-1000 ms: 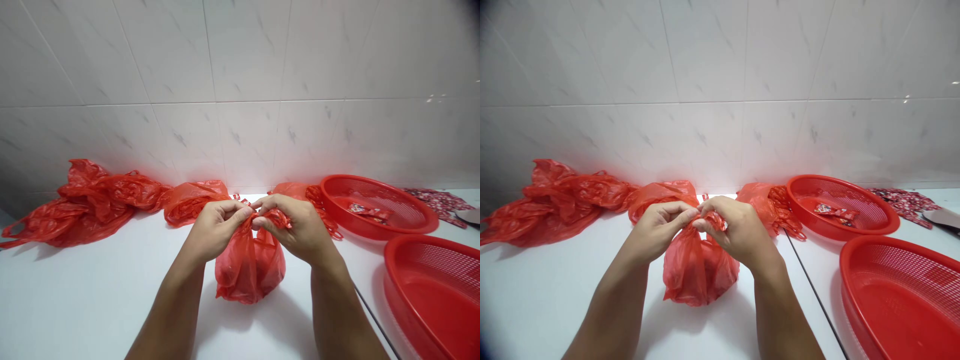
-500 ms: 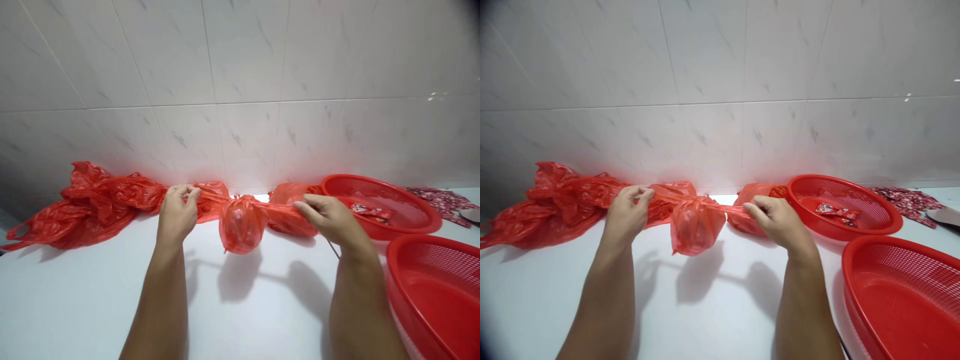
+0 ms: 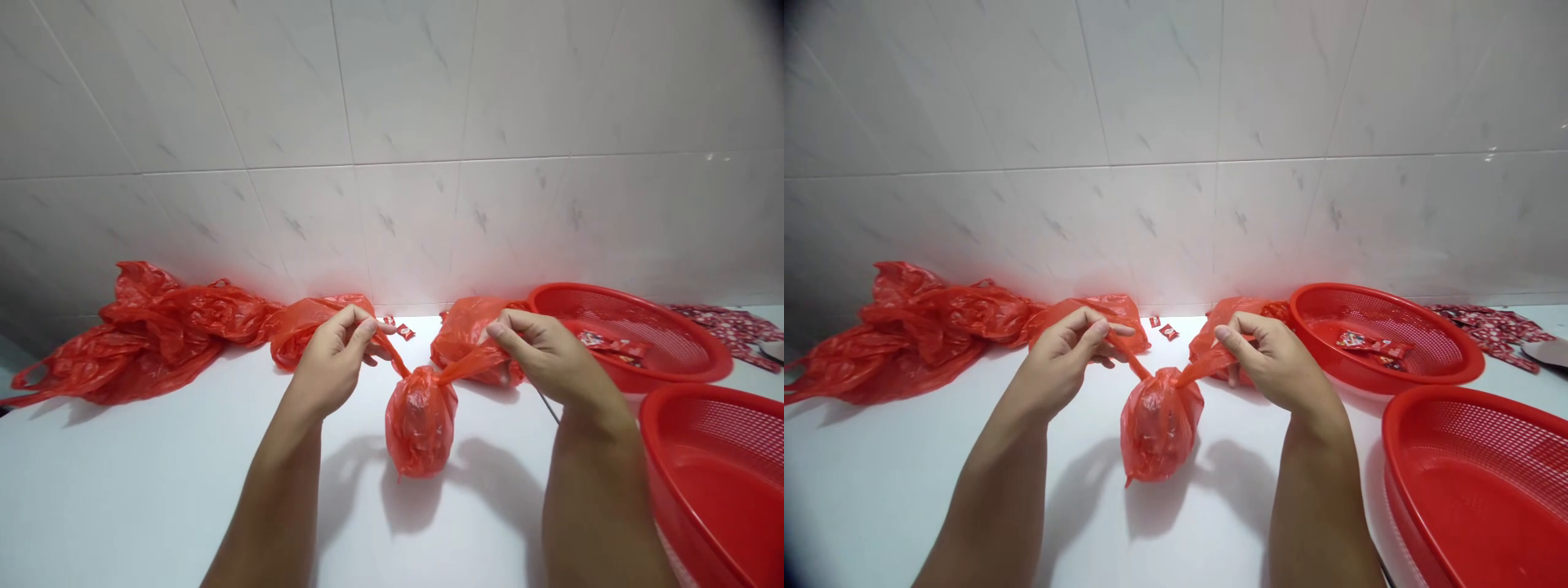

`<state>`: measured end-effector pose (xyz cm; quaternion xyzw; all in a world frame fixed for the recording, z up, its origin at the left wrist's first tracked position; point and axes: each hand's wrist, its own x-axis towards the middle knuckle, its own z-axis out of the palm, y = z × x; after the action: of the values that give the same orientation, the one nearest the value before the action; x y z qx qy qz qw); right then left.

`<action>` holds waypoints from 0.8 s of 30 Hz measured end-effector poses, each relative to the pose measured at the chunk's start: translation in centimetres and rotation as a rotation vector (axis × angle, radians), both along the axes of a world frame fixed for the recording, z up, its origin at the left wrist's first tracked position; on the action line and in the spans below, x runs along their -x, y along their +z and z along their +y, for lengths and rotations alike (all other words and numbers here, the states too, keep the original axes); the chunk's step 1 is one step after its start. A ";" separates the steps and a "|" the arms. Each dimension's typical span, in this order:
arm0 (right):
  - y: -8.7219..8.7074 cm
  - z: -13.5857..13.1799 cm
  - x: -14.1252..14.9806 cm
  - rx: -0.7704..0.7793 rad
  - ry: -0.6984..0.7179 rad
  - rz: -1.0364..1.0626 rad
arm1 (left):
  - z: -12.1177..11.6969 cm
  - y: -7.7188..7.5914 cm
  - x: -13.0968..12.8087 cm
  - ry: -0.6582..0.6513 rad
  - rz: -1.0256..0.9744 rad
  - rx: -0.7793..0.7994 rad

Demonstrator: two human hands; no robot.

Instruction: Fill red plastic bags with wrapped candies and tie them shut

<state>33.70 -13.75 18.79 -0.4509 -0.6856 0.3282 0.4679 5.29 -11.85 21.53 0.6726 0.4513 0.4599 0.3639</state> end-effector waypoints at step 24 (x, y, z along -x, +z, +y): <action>1.2 -1.7 7.0 -0.065 0.234 0.554 | -3.2 -0.9 -3.6 -0.472 0.317 0.066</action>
<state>26.66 -15.42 20.00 -0.2468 -0.5892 0.4685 0.6103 8.91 -15.07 20.63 0.8104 0.3483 0.2365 0.4074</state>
